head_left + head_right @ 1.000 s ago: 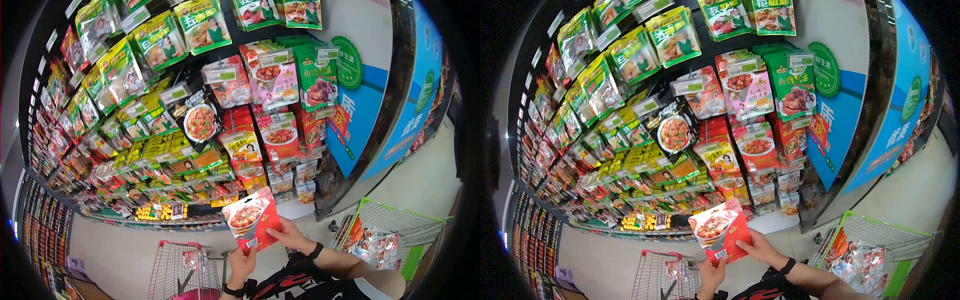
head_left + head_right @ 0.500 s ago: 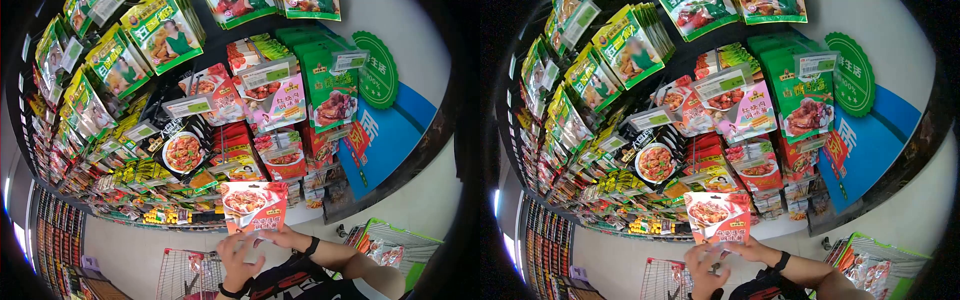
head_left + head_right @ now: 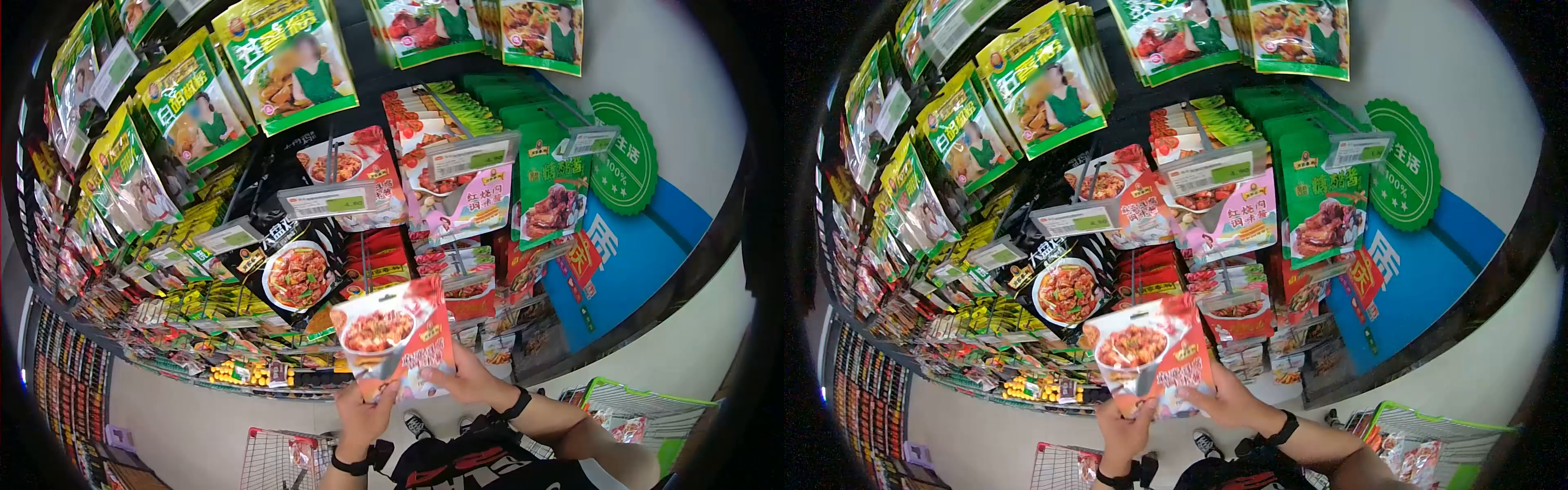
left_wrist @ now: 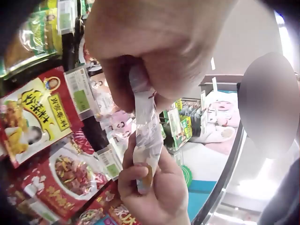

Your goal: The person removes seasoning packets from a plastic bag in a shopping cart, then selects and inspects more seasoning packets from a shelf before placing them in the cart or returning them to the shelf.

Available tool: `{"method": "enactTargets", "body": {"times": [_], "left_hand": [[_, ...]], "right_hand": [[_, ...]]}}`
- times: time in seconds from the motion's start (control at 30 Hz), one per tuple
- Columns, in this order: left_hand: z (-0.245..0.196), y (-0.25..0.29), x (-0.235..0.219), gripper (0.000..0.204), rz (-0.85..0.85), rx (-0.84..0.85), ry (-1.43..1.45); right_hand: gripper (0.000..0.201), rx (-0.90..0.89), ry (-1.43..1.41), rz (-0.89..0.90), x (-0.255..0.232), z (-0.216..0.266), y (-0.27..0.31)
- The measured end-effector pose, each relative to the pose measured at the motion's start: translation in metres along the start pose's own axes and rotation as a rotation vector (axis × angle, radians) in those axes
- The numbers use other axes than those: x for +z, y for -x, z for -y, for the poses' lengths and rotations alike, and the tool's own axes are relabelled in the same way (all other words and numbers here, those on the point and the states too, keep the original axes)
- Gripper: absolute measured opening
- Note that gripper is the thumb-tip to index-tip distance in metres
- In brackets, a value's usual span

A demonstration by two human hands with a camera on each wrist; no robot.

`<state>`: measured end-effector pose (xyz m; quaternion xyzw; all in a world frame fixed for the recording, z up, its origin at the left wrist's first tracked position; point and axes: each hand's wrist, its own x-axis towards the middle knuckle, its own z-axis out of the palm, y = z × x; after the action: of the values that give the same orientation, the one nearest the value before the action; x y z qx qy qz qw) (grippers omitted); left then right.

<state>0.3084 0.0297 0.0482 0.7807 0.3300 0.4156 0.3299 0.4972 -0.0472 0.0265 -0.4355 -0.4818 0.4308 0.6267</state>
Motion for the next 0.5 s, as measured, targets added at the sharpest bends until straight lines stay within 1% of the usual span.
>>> {"method": "enactTargets", "body": {"times": [0.03,0.07,0.1,0.13,0.17,0.23,0.27,0.3,0.37,0.47,0.5], "left_hand": [[0.002,-0.010,-0.003,0.022,0.007,0.010,0.019],[0.009,-0.020,-0.008,0.011,0.101,0.036,0.068],[0.011,-0.033,-0.008,0.012,0.075,0.028,0.170],[0.011,-0.049,-0.007,0.018,0.050,0.021,0.273],[0.010,-0.067,-0.007,0.025,0.027,0.017,0.378],[0.004,-0.107,-0.023,0.041,0.048,0.178,0.432],[0.001,-0.123,-0.029,0.040,0.067,0.133,0.509],[-0.005,-0.140,-0.034,0.051,0.076,0.199,0.509],[-0.021,-0.164,-0.042,0.066,0.030,0.318,0.508],[-0.036,-0.186,-0.055,0.078,0.116,0.456,0.483],[-0.037,-0.188,-0.057,0.078,0.126,0.475,0.560]], "right_hand": [[0.046,0.017,-0.022,-0.026,0.000,0.004,-0.005],[0.047,0.031,-0.043,-0.055,0.000,0.007,-0.010],[0.048,0.041,-0.065,-0.086,0.001,0.010,-0.013],[0.045,-0.074,0.011,-0.152,0.001,0.006,-0.022],[0.045,-0.069,0.043,-0.176,0.001,0.010,-0.026],[0.045,-0.063,0.111,-0.224,-0.002,0.020,-0.037],[0.044,-0.087,0.142,-0.246,-0.002,0.024,-0.043],[0.044,-0.109,0.173,-0.266,-0.002,0.025,-0.049],[0.044,-0.139,0.222,-0.309,0.002,0.022,-0.057],[0.041,-0.140,0.238,-0.357,0.008,0.019,-0.070],[0.040,-0.139,0.238,-0.371,0.011,0.022,-0.074]]}}
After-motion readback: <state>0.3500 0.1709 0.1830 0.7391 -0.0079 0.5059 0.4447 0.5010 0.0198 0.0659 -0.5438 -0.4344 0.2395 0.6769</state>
